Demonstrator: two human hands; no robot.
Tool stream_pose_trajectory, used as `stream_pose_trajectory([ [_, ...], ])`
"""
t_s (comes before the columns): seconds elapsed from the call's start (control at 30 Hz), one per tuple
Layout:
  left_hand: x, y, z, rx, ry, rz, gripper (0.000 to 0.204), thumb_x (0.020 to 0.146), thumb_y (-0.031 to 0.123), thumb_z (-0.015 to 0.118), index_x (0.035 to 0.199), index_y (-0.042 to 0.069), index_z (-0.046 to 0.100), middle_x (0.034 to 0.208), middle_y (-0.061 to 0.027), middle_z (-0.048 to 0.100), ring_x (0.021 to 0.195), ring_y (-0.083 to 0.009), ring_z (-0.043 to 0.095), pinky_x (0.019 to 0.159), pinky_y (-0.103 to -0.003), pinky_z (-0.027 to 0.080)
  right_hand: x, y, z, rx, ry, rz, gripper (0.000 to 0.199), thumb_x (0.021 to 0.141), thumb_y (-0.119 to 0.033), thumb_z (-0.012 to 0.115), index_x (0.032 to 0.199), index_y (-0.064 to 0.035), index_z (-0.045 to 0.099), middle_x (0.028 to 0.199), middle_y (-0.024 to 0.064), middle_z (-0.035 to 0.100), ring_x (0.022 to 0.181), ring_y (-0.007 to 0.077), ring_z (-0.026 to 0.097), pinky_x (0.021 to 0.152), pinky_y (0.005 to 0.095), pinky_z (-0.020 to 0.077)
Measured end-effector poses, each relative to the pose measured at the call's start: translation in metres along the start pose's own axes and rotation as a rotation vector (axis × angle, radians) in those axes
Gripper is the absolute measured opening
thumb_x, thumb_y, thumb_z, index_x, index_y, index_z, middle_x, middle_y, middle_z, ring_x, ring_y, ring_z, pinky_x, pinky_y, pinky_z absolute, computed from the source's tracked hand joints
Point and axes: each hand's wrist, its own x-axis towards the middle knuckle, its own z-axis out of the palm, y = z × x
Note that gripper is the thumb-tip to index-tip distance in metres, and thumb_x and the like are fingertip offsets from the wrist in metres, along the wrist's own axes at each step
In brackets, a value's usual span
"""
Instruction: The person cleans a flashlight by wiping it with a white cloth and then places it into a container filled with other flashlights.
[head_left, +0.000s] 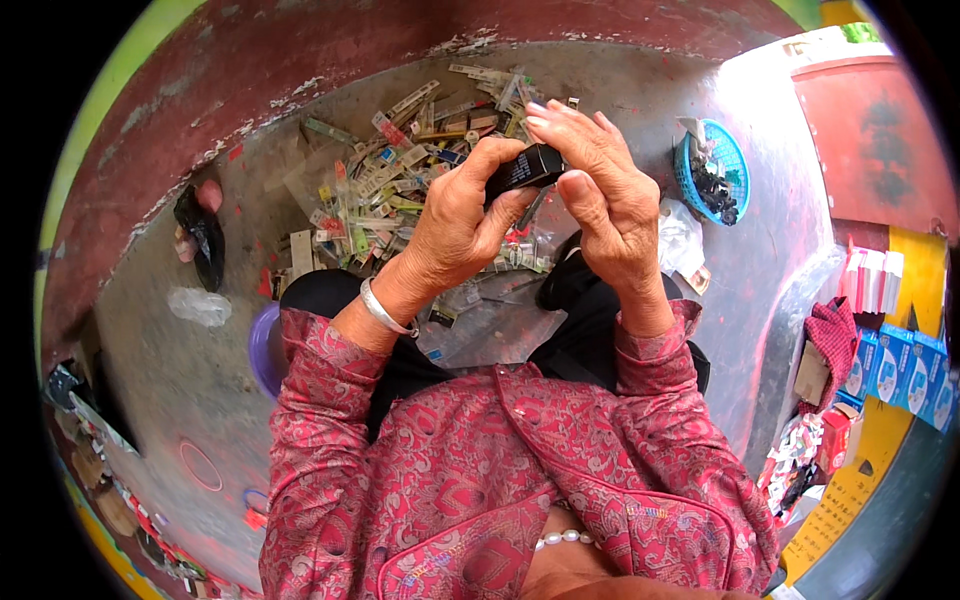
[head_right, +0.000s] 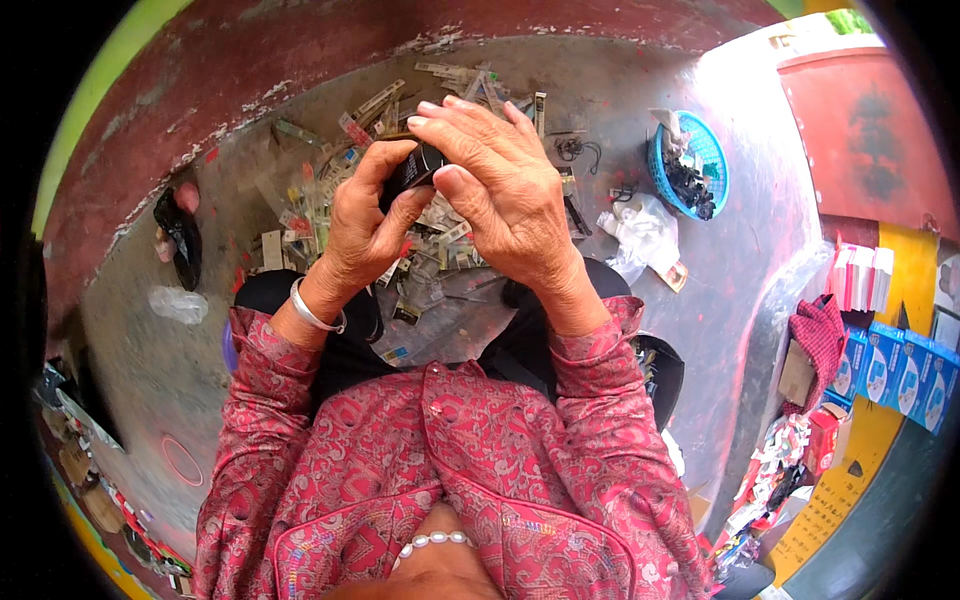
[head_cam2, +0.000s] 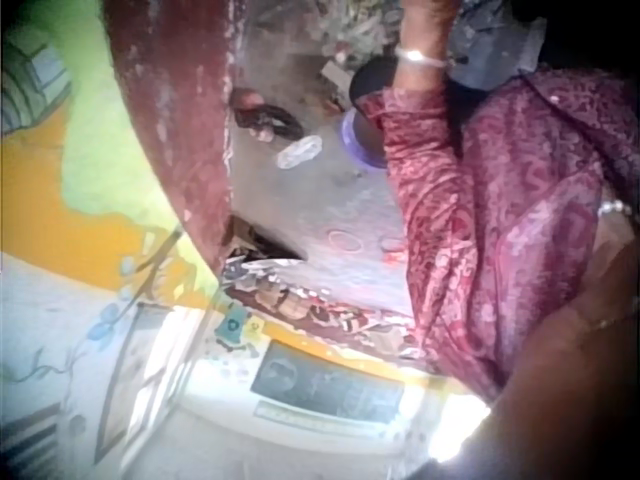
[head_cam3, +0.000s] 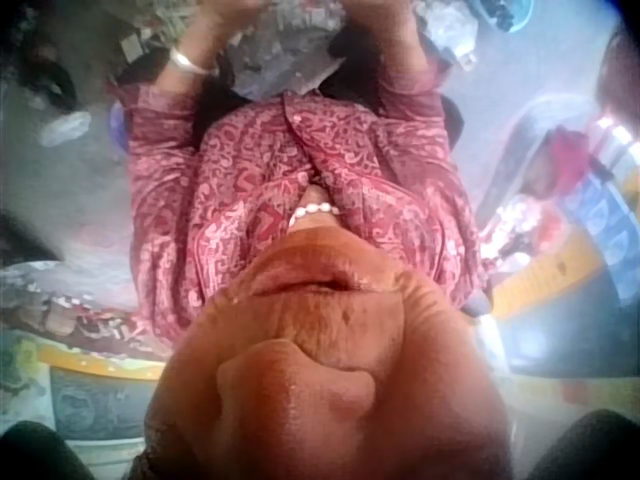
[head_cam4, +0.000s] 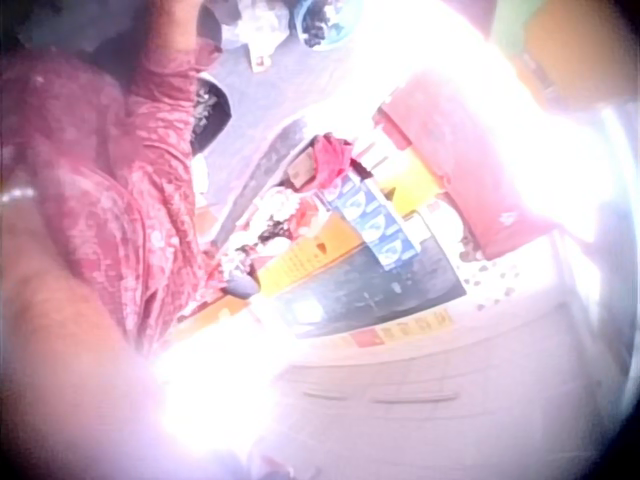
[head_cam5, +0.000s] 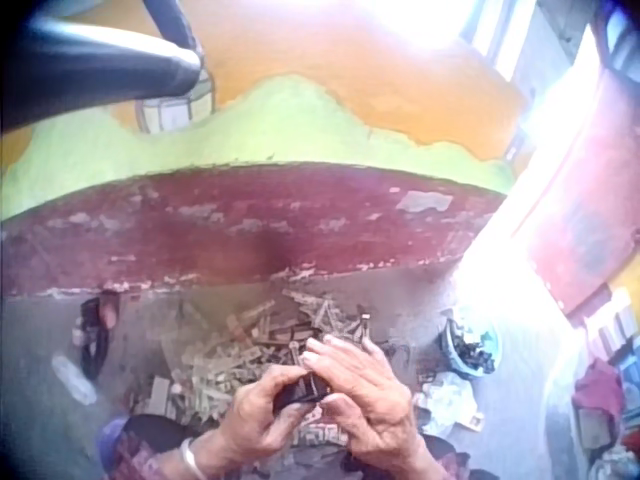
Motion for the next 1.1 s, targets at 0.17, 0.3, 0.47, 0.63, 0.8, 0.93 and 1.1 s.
stream_pose_trajectory([
  [0.17, 0.001, -0.003, 0.004, 0.032, 0.01, 0.068, 0.033, 0.076, 0.001, 0.062, 0.105, 0.002, 0.049, 0.087, -0.0151, 0.058, 0.077, -0.0294, 0.061, 0.064, -0.032, 0.048, -0.003, 0.0, 0.008, 0.495, 0.062, 0.253, 0.022, 0.088, -0.016, 0.05, 0.103, -0.0036, 0.062, 0.103, 0.0083, 0.063, 0.101, 0.0172, 0.057, 0.094, 0.0354, 0.0357],
  [0.3, -0.001, -0.006, 0.005, 0.083, 0.032, 0.064, 0.035, 0.073, 0.001, 0.064, 0.105, 0.002, 0.049, 0.088, -0.0153, 0.059, 0.078, -0.0312, 0.061, 0.063, -0.034, 0.049, -0.004, -0.004, 0.017, 0.621, 0.11, 0.33, 0.022, 0.089, -0.013, 0.05, 0.102, -0.0007, 0.062, 0.104, 0.0103, 0.063, 0.099, 0.0151, 0.057, 0.09, 0.0285, 0.04],
  [0.47, 0.0, -0.009, 0.006, 0.248, 0.073, 0.177, 0.033, 0.071, 0.001, 0.065, 0.101, 0.002, 0.05, 0.085, -0.0152, 0.059, 0.074, -0.0323, 0.06, 0.062, -0.036, 0.049, -0.004, 0.003, 0.02, 0.978, 0.081, 0.478, 0.024, 0.088, -0.012, 0.05, 0.105, 0.001, 0.06, 0.108, 0.0123, 0.06, 0.1, 0.0169, 0.056, 0.089, 0.0286, 0.0417],
  [0.63, 0.0, -0.008, 0.007, 0.262, 0.05, 0.197, 0.032, 0.07, 0.002, 0.065, 0.099, 0.001, 0.05, 0.084, -0.0153, 0.059, 0.074, -0.0322, 0.06, 0.061, -0.036, 0.048, -0.004, 0.008, 0.017, 1.416, 0.016, 0.618, 0.026, 0.086, -0.013, 0.052, 0.106, 0.0016, 0.058, 0.115, 0.0143, 0.056, 0.105, 0.0197, 0.053, 0.092, 0.0329, 0.0405],
  [0.8, -0.003, -0.007, 0.009, 0.149, 0.009, 0.034, 0.026, 0.078, 0.004, 0.062, 0.1, 0.002, 0.05, 0.083, -0.0121, 0.06, 0.071, -0.0201, 0.061, 0.062, -0.029, 0.046, -0.004, 0.011, 0.02, 1.46, 0.021, 0.591, 0.026, 0.084, -0.012, 0.054, 0.106, 0.0019, 0.058, 0.112, 0.0138, 0.058, 0.104, 0.0204, 0.054, 0.092, 0.0325, 0.0402],
  [0.93, -0.002, -0.004, 0.015, 0.035, -0.005, -0.077, 0.029, 0.079, 0.005, 0.061, 0.106, 0.004, 0.05, 0.085, -0.0161, 0.061, 0.078, -0.0289, 0.063, 0.065, -0.032, 0.047, -0.004, 0.014, 0.019, 1.374, 0.065, 0.581, 0.027, 0.082, -0.011, 0.055, 0.107, 0.0003, 0.058, 0.107, 0.012, 0.06, 0.101, 0.0194, 0.056, 0.091, 0.0302, 0.0408],
  [1.1, -0.002, -0.004, 0.017, 0.014, -0.049, -0.08, 0.031, 0.08, 0.005, 0.058, 0.11, 0.003, 0.05, 0.085, -0.009, 0.058, 0.074, -0.0163, 0.057, 0.065, -0.027, 0.044, -0.004, 0.016, 0.016, 1.377, 0.089, 0.636, 0.03, 0.079, -0.008, 0.056, 0.107, -0.0011, 0.058, 0.107, 0.0116, 0.06, 0.101, 0.0181, 0.055, 0.091, 0.0295, 0.0402],
])
